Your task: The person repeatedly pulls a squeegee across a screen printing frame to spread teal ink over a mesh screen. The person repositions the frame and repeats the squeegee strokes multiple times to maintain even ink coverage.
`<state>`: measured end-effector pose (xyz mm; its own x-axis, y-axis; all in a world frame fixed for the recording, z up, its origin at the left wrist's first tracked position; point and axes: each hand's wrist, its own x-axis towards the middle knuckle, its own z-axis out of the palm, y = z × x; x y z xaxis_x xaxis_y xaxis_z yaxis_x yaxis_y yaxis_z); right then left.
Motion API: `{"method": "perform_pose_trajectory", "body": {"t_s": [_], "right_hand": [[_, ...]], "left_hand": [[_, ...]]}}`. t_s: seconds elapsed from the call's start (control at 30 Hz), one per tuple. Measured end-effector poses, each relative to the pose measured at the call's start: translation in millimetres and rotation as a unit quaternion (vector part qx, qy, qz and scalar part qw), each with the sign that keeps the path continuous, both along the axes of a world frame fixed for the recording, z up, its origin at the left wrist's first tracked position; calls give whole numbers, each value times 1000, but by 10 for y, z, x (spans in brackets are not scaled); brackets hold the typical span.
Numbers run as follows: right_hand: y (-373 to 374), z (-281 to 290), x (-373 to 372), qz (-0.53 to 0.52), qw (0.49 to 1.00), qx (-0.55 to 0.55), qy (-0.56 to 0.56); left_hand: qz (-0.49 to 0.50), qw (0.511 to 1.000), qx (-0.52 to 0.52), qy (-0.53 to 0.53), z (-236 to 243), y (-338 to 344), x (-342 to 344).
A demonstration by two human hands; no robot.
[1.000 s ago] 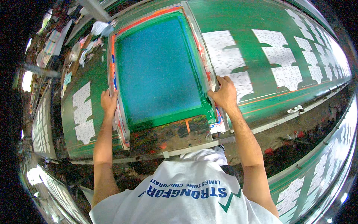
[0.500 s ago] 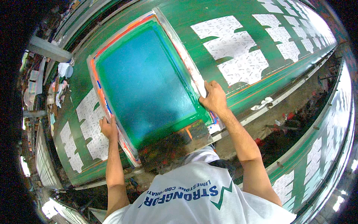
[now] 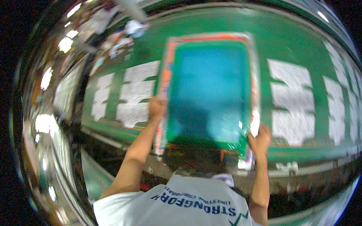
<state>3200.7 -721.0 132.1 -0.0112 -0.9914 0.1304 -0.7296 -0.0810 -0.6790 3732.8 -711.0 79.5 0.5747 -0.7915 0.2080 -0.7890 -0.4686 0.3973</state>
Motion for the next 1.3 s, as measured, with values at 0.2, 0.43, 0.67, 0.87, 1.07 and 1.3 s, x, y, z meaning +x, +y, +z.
{"method": "perform_pose_trajectory", "body": {"t_s": [0.2, 0.43, 0.67, 0.87, 1.07, 1.3], "right_hand": [[-38, -180, -32, -6, 998, 39, 50], [-29, -35, -83, 28, 993, 85, 74], [281, 456, 468, 66, 997, -38, -27], [928, 750, 1239, 288, 957, -46, -2], [1373, 704, 1449, 472, 860, 111, 158], [1444, 734, 1587, 467, 850, 42, 241]], "left_hand": [[-28, 997, 2, -70, 41, -44, -125], [-37, 997, -48, -57, 72, -22, -181], [-74, 985, -135, -83, -37, -27, -134], [-62, 989, -72, -112, -188, -62, -69], [-85, 989, -89, -81, -110, -54, -70], [-90, 990, -92, -62, -123, -40, -45]]}}
